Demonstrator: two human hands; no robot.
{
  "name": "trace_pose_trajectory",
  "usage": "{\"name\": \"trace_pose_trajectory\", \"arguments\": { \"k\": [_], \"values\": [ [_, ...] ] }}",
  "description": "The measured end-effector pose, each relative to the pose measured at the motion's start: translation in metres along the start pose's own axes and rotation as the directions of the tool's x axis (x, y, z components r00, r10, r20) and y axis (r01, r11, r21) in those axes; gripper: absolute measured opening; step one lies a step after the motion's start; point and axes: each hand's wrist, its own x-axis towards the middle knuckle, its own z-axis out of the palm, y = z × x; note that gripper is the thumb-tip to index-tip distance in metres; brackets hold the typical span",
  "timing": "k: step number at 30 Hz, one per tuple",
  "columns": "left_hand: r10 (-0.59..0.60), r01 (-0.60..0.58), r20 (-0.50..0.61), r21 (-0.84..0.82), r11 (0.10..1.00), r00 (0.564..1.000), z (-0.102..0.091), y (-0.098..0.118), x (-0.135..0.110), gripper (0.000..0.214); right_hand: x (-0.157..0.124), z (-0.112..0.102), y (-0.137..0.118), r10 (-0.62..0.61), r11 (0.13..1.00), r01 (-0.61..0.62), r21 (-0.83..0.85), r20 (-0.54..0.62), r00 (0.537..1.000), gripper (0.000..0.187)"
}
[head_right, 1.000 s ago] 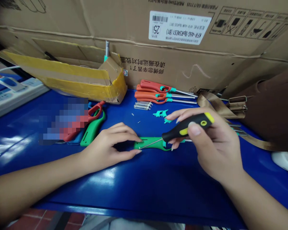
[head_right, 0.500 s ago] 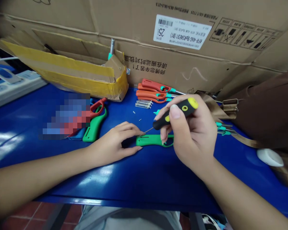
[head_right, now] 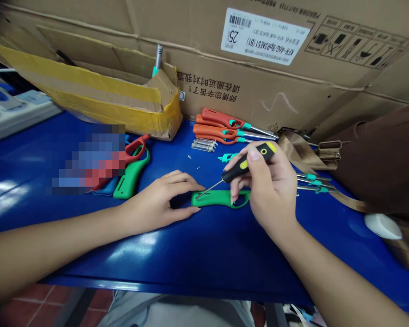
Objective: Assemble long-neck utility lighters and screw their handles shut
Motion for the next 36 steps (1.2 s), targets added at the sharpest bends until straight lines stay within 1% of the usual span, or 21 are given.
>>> {"name": "trace_pose_trajectory", "arguments": {
  "k": [5, 13, 25, 36],
  "values": [
    [0.010, -0.011, -0.007, -0.006, 1.000, 1.000, 0.001, -0.001, 0.000, 0.034, 0.000, 0.000, 0.004, 0.008, 1.000, -0.008, 0.007, 0.008, 1.000, 0.013],
    [0.018, -0.018, -0.015, -0.005, 1.000, 1.000, 0.000, 0.000, 0.000, 0.034, -0.002, -0.002, 0.009, -0.055, 0.998, 0.055, 0.007, 0.032, 0.998, 0.009],
    [0.016, -0.016, -0.009, -0.006, 1.000, 1.000, -0.001, 0.000, 0.001, 0.033, -0.006, 0.001, 0.000, -0.118, 0.993, 0.118, 0.003, 0.025, 0.993, 0.009],
    [0.015, -0.015, -0.013, -0.006, 1.000, 1.000, 0.000, 0.000, -0.001, 0.033, -0.010, 0.000, -0.002, -0.149, 0.988, 0.150, -0.018, 0.084, 0.985, 0.008]
  ]
}}
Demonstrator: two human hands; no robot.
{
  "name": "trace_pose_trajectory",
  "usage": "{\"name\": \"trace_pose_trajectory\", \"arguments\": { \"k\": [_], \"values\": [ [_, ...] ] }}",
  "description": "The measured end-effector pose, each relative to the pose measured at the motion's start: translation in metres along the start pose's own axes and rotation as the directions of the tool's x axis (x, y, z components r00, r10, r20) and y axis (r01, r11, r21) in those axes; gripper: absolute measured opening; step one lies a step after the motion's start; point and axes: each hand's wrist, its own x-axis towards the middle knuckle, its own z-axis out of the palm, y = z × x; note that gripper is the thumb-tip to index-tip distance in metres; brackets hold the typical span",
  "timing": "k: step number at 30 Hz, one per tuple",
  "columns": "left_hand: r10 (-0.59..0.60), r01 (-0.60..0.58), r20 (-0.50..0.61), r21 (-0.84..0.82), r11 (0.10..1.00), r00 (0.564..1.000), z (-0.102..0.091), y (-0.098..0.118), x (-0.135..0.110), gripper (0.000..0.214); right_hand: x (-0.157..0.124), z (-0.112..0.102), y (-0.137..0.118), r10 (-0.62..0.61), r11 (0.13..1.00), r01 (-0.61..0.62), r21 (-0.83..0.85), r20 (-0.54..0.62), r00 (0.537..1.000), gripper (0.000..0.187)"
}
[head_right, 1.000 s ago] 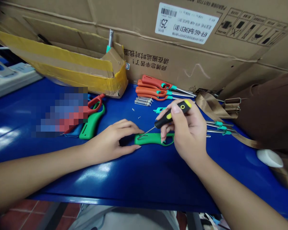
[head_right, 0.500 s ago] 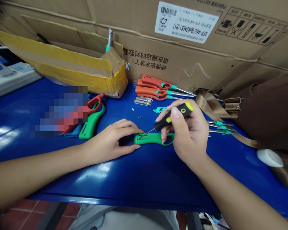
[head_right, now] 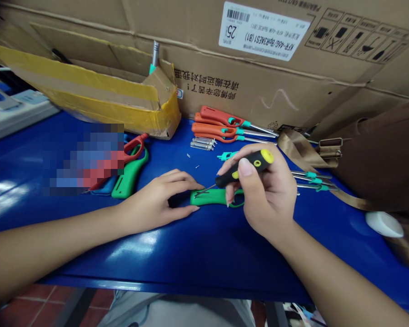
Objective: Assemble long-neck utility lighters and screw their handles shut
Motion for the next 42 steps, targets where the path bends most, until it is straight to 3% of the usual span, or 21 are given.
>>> {"name": "trace_pose_trajectory", "arguments": {
  "k": [11, 18, 24, 29, 36, 42],
  "values": [
    [-0.011, 0.011, 0.011, 0.005, 1.000, 1.000, -0.0012, 0.0010, 0.0014, 0.031, -0.0032, -0.0010, 0.0000, -0.034, 0.999, 0.034, 0.001, 0.061, 0.998, 0.009],
    [-0.014, 0.014, 0.016, 0.002, 1.000, 1.000, -0.0012, 0.0019, 0.0008, 0.032, -0.0042, -0.0034, -0.0015, -0.091, 0.988, 0.106, -0.110, 0.134, 0.987, 0.011],
    [-0.009, 0.009, 0.011, 0.000, 1.000, 1.000, 0.0000, 0.0004, 0.0005, 0.032, -0.0039, 0.0006, -0.0040, -0.159, 0.976, 0.170, -0.133, 0.094, 0.983, 0.046],
    [-0.025, 0.025, 0.020, 0.008, 1.000, 0.999, -0.0008, 0.0013, 0.0013, 0.032, -0.0050, -0.0064, -0.0052, -0.058, 0.991, 0.087, -0.104, 0.253, 0.966, 0.064],
    [-0.019, 0.019, 0.011, 0.002, 1.000, 1.000, 0.0000, 0.0006, 0.0012, 0.031, -0.0053, -0.0070, 0.0024, -0.265, 0.906, 0.318, -0.281, 0.210, 0.941, 0.081],
    [-0.022, 0.022, 0.017, 0.007, 1.000, 1.000, 0.0001, 0.0005, 0.0014, 0.032, -0.0070, -0.0075, -0.0002, -0.079, 0.970, 0.140, -0.201, 0.284, 0.956, 0.082]
  ]
}}
